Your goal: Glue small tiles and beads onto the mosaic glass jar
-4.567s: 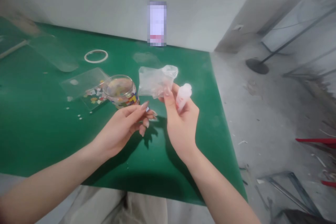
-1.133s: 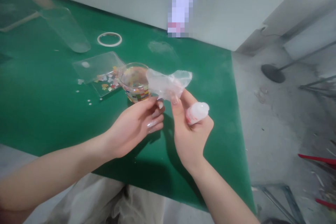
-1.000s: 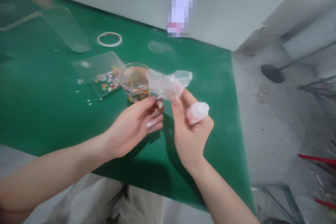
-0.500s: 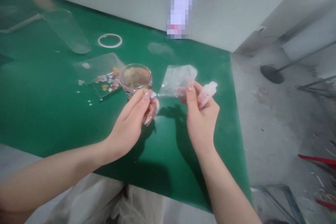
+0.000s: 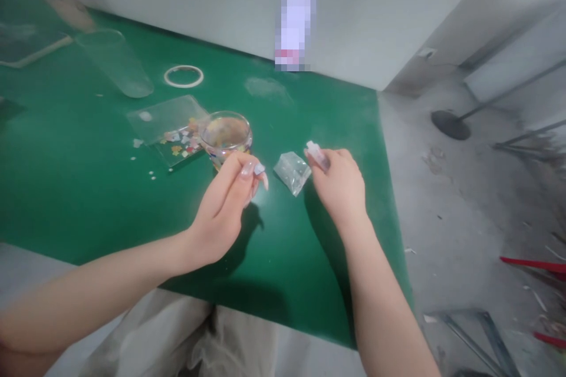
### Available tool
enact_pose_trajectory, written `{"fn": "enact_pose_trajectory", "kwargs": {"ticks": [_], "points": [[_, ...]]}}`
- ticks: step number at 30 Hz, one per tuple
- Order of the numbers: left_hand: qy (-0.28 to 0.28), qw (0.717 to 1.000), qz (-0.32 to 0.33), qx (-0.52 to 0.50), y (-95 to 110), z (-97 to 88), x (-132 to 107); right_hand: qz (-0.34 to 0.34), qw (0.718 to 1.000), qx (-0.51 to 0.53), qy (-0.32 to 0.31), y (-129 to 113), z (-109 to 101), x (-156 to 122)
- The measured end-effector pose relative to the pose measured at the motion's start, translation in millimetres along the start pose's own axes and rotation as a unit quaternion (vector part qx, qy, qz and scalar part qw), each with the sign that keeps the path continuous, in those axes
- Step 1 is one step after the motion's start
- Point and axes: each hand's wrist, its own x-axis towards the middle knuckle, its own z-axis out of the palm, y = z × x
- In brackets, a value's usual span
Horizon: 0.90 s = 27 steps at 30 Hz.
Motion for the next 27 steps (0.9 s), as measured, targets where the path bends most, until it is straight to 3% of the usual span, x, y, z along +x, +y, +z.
{"fn": "enact_pose_trajectory", "kwargs": {"ticks": [4,8,11,14,17,20,24,27], "points": [[-0.011,1.000,0.019,0.021,-2,1.2,-1,0.022,0.999,-0.032,-0.013,12,-5,6],[-0.017,0.998,0.025,0.049,-2,2.4,0,0.035,0.997,0.064,-0.017,6,-16,6],[-0.016,0.997,0.043,0.062,0,1.9,1,-0.017,0.985,0.168,-0.028,-12,-32,-4],[-0.013,0.994,0.067,0.084,0,0.8,1,-0.111,0.954,0.268,-0.080,-28,-49,-19],[-0.009,0.986,0.101,0.132,-3,-0.5,3,-0.132,0.945,0.293,-0.050,-37,-58,-30],[-0.005,0.963,0.173,0.207,-10,-2.5,8,-0.120,0.945,0.304,-0.004,-41,-59,-33],[0.012,0.896,0.315,0.313,-18,-6.5,16,-0.089,0.931,0.349,0.052,-41,-57,-32],[0.025,0.869,0.345,0.353,-20,-8.4,19,-0.091,0.929,0.349,0.084,-44,-57,-32]]}}
